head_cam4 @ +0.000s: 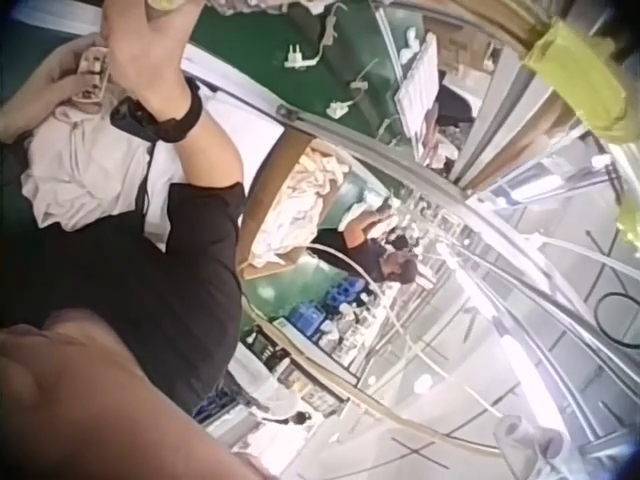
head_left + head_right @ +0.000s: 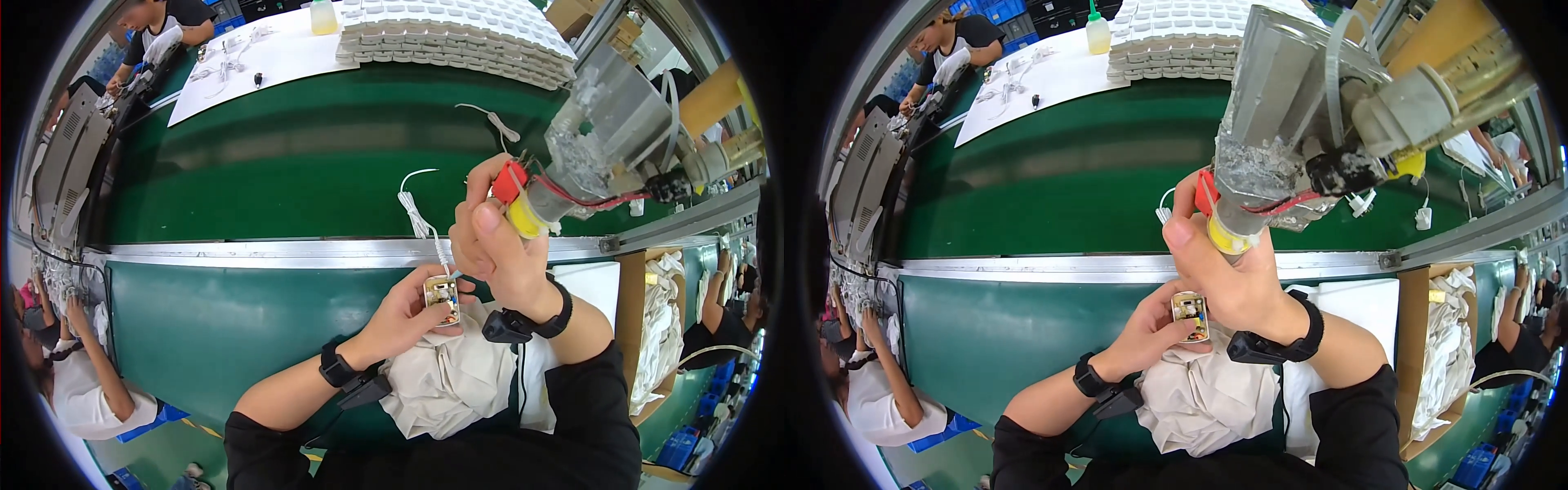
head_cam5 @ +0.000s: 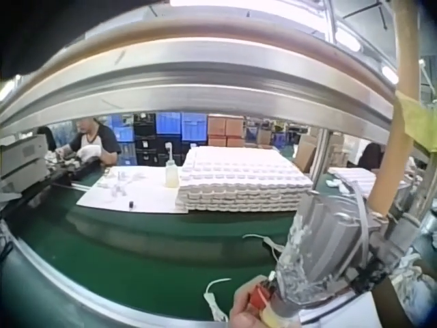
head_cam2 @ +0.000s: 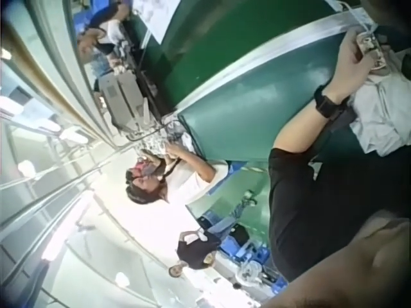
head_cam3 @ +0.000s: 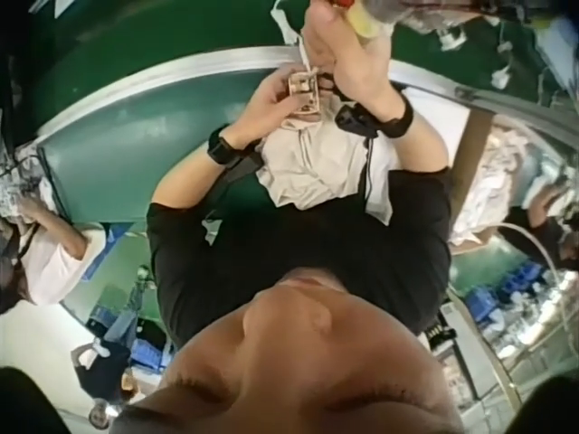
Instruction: Assembling small electronic components on a production line using a handheld tool.
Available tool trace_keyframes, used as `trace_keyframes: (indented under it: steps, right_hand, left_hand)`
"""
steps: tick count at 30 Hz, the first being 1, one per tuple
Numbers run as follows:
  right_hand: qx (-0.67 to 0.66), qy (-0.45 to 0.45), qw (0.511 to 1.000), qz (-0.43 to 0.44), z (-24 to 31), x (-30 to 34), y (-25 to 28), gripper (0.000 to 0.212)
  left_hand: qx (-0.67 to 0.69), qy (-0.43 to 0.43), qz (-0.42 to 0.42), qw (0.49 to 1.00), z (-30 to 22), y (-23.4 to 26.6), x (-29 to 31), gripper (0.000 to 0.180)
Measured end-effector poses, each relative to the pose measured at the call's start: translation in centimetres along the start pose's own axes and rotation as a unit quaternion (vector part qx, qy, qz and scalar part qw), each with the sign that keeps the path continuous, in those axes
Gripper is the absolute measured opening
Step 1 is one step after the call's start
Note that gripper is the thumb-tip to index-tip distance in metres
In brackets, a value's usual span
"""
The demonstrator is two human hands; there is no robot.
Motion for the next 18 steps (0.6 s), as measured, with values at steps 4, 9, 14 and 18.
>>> trace_keyframes:
  steps: [4, 9, 14, 18]
  right_hand:
    - [-0.006, -0.005, 1.0, 0.006, 0.1, 0.1, -0.1, 0.028]
    - [0.018, 0.0, 1.0, 0.005, 0.0, 0.1, 0.0, 0.029]
    - [0.01, -0.013, 1.0, -0.006, 0.8, 0.0, -0.6, 0.03]
    - [-0.004, -0.028, 1.0, 0.003, 0.9, 0.2, -0.8, 0.03]
  left_hand:
    - [-0.007, 0.0, 0.005, 1.0, -0.1, 0.1, 0.1, 0.043]
    - [-0.009, 0.007, 0.009, 1.0, -0.1, -0.1, 0.2, 0.042]
    - [-0.003, 0.006, -0.01, 1.0, -0.2, 0.1, 0.2, 0.042]
    - [0.037, 0.012, -0.061, 0.997, -0.3, 0.9, 0.0, 0.041]
Point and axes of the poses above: each hand's wrist, its own x-axis away from the middle knuckle, its own y-axis out of the back of the hand, z = x × y, the point moved 3 cm from there along -x, towards the middle knuckle, and after that the axes turned 14 degrees about z, right-handed, at the moved point
